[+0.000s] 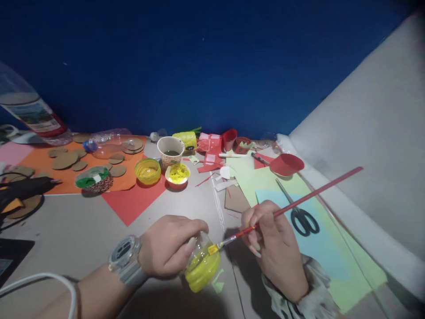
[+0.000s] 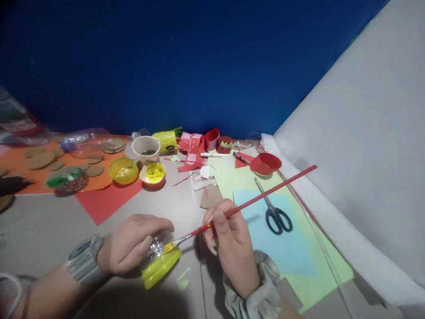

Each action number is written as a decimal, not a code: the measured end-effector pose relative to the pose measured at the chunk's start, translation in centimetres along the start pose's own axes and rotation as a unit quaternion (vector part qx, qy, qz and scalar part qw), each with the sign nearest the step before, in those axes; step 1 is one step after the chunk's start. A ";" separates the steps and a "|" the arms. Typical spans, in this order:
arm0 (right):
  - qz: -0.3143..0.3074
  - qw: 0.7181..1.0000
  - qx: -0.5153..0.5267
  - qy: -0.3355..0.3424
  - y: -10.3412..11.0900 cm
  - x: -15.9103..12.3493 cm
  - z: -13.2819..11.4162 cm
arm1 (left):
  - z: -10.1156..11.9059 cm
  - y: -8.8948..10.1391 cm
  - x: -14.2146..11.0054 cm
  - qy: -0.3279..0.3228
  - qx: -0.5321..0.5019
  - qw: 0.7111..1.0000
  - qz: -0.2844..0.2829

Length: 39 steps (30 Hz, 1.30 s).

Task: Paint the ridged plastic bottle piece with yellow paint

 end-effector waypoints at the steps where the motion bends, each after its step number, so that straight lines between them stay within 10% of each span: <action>1: -0.003 1.000 0.001 -0.002 0.1 0.0 0.2 | 0.1 0.1 0.0 -0.002 0.002 1.000 0.001; 39: -0.016 1.000 0.000 -0.021 0.3 -0.1 0.3 | 0.5 0.1 0.3 -0.022 0.022 0.999 -0.003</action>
Point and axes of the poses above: each hand's wrist, its own x-axis towards the middle knuckle, its own y-axis out of the back of the hand, z = x × y, the point moved 9 cm from there along x, towards the middle knuckle, and after that the axes turned 13 degrees about -z, right-handed, at the moved point
